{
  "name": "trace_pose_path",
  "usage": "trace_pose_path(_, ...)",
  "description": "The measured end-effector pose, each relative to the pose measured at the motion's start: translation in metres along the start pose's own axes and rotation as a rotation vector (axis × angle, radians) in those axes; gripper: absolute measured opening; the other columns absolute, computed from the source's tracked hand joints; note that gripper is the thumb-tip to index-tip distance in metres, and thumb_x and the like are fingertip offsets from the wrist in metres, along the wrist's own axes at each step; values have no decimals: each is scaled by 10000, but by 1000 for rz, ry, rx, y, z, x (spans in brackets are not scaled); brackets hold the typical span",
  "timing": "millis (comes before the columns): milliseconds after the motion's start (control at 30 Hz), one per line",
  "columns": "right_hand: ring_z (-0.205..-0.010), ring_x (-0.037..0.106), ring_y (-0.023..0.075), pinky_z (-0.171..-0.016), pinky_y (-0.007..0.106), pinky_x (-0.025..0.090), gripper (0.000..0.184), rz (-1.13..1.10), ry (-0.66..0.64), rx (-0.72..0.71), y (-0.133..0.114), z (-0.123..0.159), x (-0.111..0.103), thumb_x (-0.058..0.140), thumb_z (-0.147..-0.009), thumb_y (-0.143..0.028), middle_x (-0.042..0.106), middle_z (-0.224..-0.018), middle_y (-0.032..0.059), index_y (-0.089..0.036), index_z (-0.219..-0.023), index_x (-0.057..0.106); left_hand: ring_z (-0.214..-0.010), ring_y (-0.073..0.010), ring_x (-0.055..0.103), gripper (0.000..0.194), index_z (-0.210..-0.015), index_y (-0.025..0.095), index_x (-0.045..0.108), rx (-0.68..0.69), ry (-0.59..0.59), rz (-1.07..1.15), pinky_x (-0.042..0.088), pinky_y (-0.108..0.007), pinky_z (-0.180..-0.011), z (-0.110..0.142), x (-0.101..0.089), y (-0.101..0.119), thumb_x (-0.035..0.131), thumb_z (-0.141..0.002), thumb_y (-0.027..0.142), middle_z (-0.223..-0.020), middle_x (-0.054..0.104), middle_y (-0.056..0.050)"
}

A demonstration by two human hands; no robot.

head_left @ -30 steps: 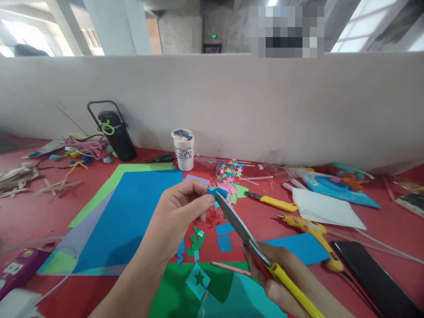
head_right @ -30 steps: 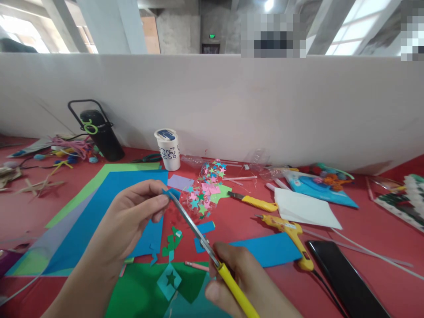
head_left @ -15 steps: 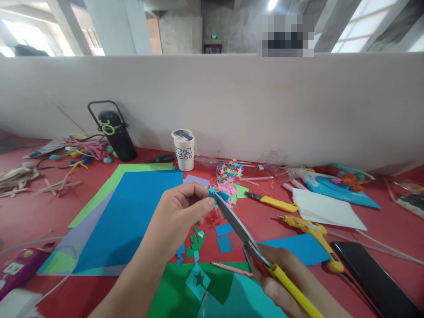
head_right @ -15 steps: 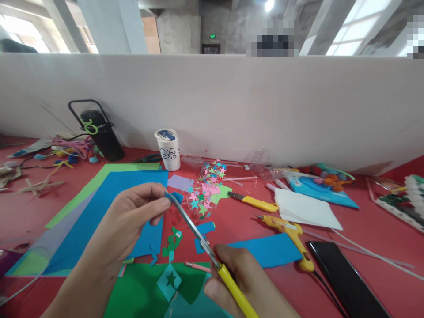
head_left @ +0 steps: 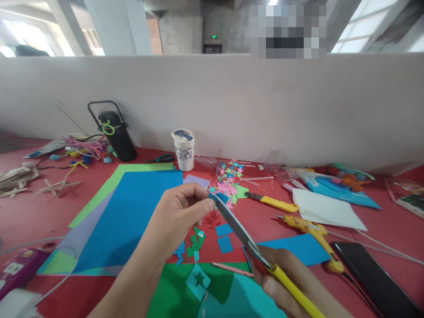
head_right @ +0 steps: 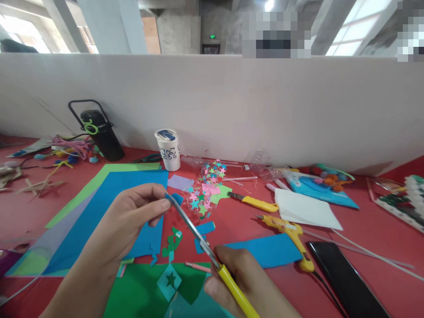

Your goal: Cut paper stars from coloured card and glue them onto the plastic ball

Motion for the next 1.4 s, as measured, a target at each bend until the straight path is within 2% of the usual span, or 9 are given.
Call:
trace_pose_path(100,-519,393,125,-462,233,356,599,-59,-61,44,-1,0,5,364,-756,-794,345,-615,-41,-207,-681,457,-460,-20,415,103,-657,170,601,-15,-10,8,331,-138,-425,0,0,-1,663,-728,211,-563,515,74)
trace_pose_path(267,-518,363,120,-459,235,316,571,-72,-72,9,-1,0,5,372,-779,-770,304,-618,-49,-211,-678,436,-454,-18,412,114,-642,165,593,-24,-15,14,333,-132,-420,1,1,0,662,-725,203,-549,511,75)
trace_pose_path(600,-487,369,111,-423,228,305,568,-37,-15,-36,-5,-2,2,379,-797,-749,368,-594,-39,-204,-669,478,-437,-12,427,90,-654,170,619,-41,2,65,334,-122,-417,1,0,-2,682,-710,201,-534,526,75)
trace_pose_path(733,-478,366,110,-401,222,297,553,-44,1,-53,-8,0,1,372,-815,-732,384,-582,-36,-208,-670,474,-435,-22,450,70,-692,185,647,-34,-29,82,342,-127,-429,2,2,-4,664,-743,229,-494,532,69)
trace_pose_path(933,-479,362,111,-399,222,308,577,-45,11,-29,-6,-1,1,375,-784,-764,359,-576,-40,-210,-656,475,-437,-16,439,79,-675,185,640,27,-5,47,333,-127,-428,2,0,1,657,-748,210,-519,527,73)
trace_pose_path(1133,-485,374,110,-409,220,319,559,-44,-7,-21,-4,-2,2,392,-812,-725,401,-592,-30,-196,-699,532,-437,-18,439,87,-664,180,624,19,5,26,335,-128,-425,3,-1,2,646,-746,202,-520,514,74)
trace_pose_path(1400,-492,390,110,-420,222,329,573,-20,16,-17,-2,0,1,368,-815,-734,425,-610,-25,-195,-700,525,-442,-21,439,87,-674,183,617,24,1,5,328,-134,-426,3,-1,2,639,-755,208,-532,516,75)
Point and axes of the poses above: each hand's wrist, its own z-axis away from the middle knuckle, its own x-axis out of the palm, y = z × x, the point moved 8 cm from there along -z, towards the middle knuckle
